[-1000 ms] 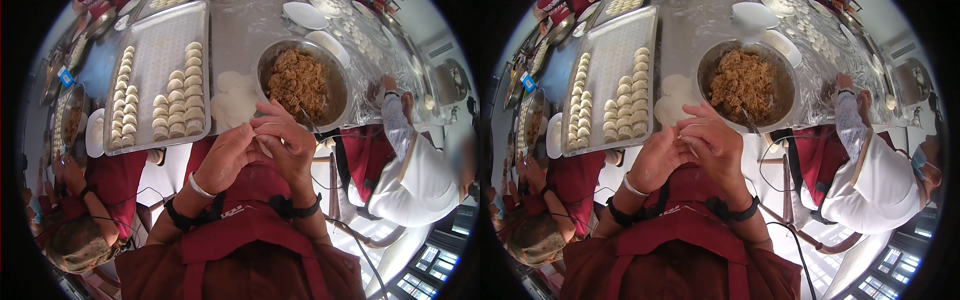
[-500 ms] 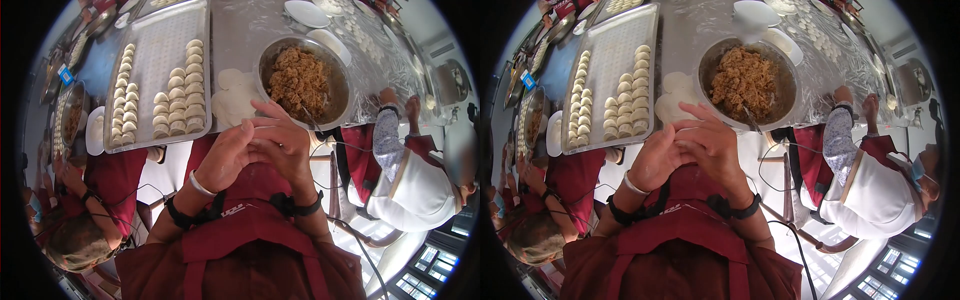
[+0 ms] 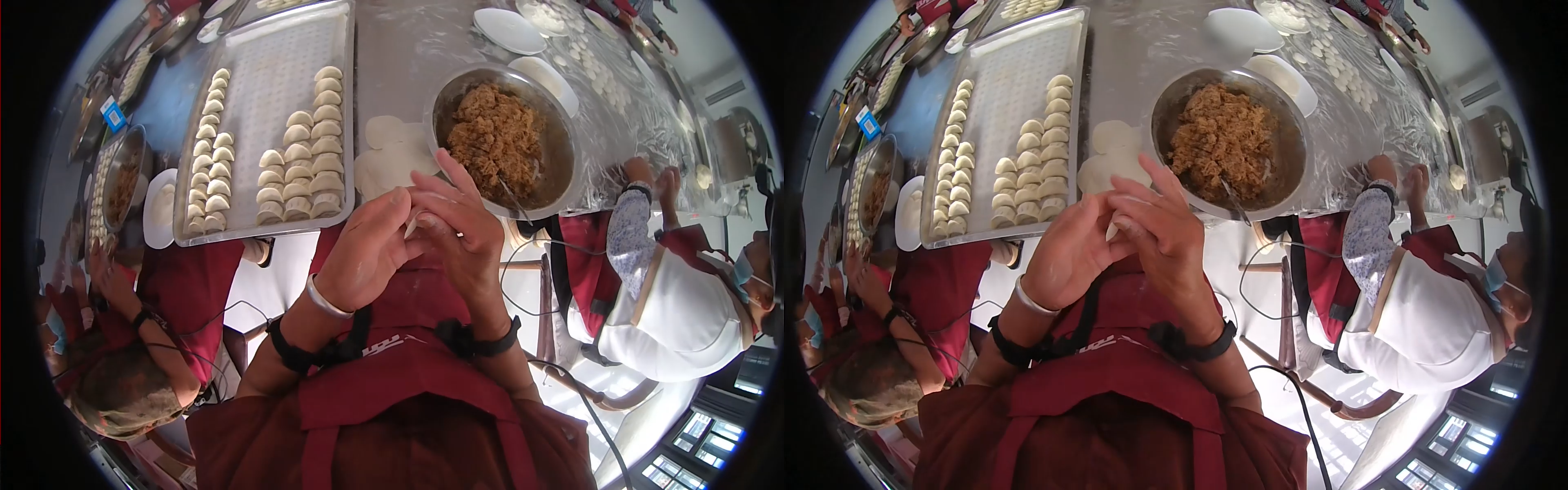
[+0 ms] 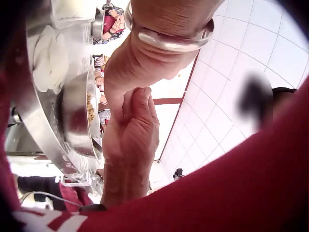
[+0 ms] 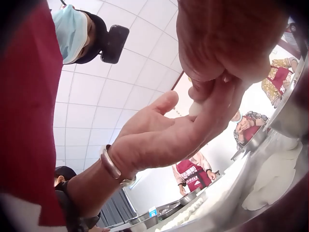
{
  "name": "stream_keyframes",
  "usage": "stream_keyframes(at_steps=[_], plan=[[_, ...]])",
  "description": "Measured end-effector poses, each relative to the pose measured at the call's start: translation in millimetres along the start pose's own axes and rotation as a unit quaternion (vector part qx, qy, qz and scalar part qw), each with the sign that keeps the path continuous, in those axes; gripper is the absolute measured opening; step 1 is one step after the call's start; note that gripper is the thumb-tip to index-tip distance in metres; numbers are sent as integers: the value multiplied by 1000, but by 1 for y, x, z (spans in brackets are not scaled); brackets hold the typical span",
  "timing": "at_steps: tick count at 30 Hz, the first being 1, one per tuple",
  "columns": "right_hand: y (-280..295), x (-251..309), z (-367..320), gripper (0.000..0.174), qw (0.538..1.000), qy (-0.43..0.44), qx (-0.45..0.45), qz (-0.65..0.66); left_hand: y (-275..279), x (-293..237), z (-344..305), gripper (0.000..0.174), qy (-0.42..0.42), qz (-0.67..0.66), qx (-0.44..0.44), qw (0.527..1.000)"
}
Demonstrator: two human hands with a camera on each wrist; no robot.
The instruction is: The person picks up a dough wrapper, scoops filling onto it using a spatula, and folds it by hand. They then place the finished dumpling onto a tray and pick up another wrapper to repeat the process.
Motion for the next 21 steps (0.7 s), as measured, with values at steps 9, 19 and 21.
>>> stream_keyframes(at_steps=[9, 19, 21], plan=[[-8, 9, -5, 35, 979, 69, -53, -186, 2, -6, 2, 46, -2, -50, -17, 999], [-2, 18, -5, 26, 982, 50, -34, -178, 53, -65, 1, 40, -41, 260, -92, 960], [8, 17, -7, 23, 987, 21, -44, -156, 82, -98, 5, 38, -74, 348, -134, 925]])
Point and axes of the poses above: each hand's wrist, its own z-axis towards the middle knuckle, its own y-axis out of the back of the hand, x = y × z, the point moved 7 cm from there along z, towards the middle knuckle, and after that the axes turned 7 degrees about -x, right-handed, at the moved point
